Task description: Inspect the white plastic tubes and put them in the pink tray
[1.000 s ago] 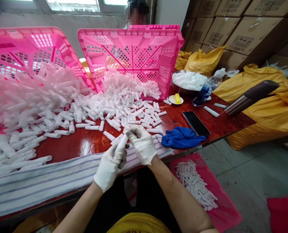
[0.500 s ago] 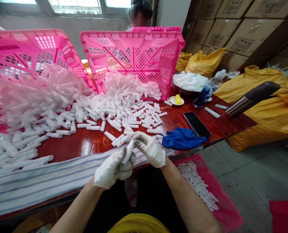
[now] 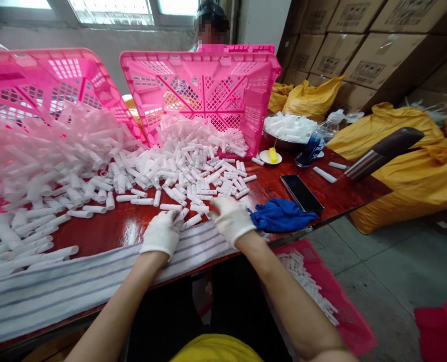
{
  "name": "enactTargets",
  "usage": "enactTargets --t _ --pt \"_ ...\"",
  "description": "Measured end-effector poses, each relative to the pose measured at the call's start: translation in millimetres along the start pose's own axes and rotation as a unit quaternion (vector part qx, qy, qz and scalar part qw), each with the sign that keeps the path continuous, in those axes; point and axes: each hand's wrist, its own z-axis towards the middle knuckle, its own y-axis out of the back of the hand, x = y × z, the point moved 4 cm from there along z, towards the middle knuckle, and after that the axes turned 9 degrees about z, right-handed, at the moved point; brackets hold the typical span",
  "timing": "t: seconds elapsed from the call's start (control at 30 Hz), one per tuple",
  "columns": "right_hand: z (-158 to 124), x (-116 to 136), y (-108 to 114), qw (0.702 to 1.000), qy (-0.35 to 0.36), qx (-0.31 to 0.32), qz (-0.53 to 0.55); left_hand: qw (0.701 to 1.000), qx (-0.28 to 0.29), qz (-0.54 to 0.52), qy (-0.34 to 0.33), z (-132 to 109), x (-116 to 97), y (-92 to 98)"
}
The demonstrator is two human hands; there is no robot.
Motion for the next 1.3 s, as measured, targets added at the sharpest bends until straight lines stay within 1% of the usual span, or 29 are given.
enactTargets --t 0.07,0.1,0.13,0.17,0.2,0.23,0.27,0.3,0.33,0.37,0.43,0.5,0.57,0.6,0.67,0.7,0.8,0.83,0.87,0.93,1.0,1.07,1.1,1.17,1.2,1.23,1.27,1.3 --pt "21 19 -30 0.996 0.015 0.056 -0.07 1.0 0.014 0.006 -0.002 2 0 -0.8" --pt "28 22 -40 0.994 0.017 0.07 -0.088 1.0 0.023 0.004 -0.007 3 1 -0.9" --pt "31 23 -46 0.994 0.019 0.071 -0.082 0.999 0.031 -0.001 -0.008 4 4 -0.8" --pt "33 22 -48 0.997 0.027 0.059 -0.05 0.999 0.036 -0.012 -0.007 4 7 -0.4" --pt "33 20 -47 0.999 0.035 0.037 0.009 0.999 0.037 -0.031 0.001 5 10 0.0" --pt "31 17 -45 0.995 0.035 0.01 0.094 0.997 0.034 -0.062 0.008 4 13 0.7" --pt "29 14 -41 0.982 0.025 -0.012 0.188 0.994 0.026 -0.11 0.012 3 15 1.6" --pt "27 10 -38 0.962 0.005 -0.027 0.273 0.985 0.017 -0.174 0.011 1 15 2.9" --pt "24 9 -35 0.941 -0.018 -0.034 0.336 0.969 0.011 -0.249 0.006 -2 15 4.2" --pt "21 9 -33 0.923 -0.038 -0.033 0.381 0.946 0.012 -0.325 0.0 -6 13 5.6" --pt "16 14 -28 0.902 -0.062 -0.019 0.426 0.893 0.031 -0.449 -0.003 -15 7 8.4" --pt "12 20 -25 0.882 -0.082 -0.012 0.463 0.855 0.053 -0.515 0.009 -24 2 11.8" --pt "10 21 -23 0.858 -0.102 -0.021 0.502 0.835 0.066 -0.546 0.024 -31 -2 15.7" --pt "9 21 -22 0.852 -0.108 -0.028 0.511 0.825 0.075 -0.56 0.03 -33 -3 17.3" --pt "8 19 -22 0.85 -0.113 -0.035 0.513 0.793 0.108 -0.599 0.036 -37 -6 19.1" --pt "8 18 -21 0.855 -0.115 -0.033 0.505 0.769 0.13 -0.625 0.036 -39 -8 19.7" --pt "6 18 -16 0.887 -0.102 -0.034 0.449 0.686 0.186 -0.703 0.033 -45 -16 21.2" --pt "6 20 -13 0.9 -0.089 -0.041 0.424 0.671 0.197 -0.714 0.036 -47 -18 21.4" --pt "5 22 -10 0.912 -0.071 -0.051 0.4 0.669 0.198 -0.715 0.045 -49 -19 21.5" --pt "5 27 -5 0.924 -0.04 -0.059 0.375 0.69 0.18 -0.698 0.068 -51 -20 21.8" --pt "5 31 -6 0.924 -0.03 -0.044 0.379 0.711 0.166 -0.678 0.083 -51 -20 22.8" --pt "6 33 -10 0.922 -0.031 -0.016 0.386 0.722 0.177 -0.664 0.077 -50 -22 24.1" --pt "6 33 -12 0.921 -0.031 -0.005 0.388 0.735 0.176 -0.651 0.068 -49 -22 25.4" --pt "6 34 -16 0.92 -0.033 0.006 0.391 0.78 0.135 -0.609 0.046 -46 -22 29.4" --pt "5 35 -18 0.918 -0.035 0.008 0.394 0.802 0.101 -0.587 0.034 -44 -22 31.4" --pt "4 35 -19 0.915 -0.037 0.009 0.401 0.817 0.069 -0.572 0.026 -44 -23 32.5" --pt "2 35 -20 0.911 -0.039 0.009 0.41 0.819 0.052 -0.57 0.025 -44 -24 31.7" --pt "1 35 -21 0.907 -0.039 0.013 0.419 0.807 0.06 -0.587 0.032 -44 -25 28.3"
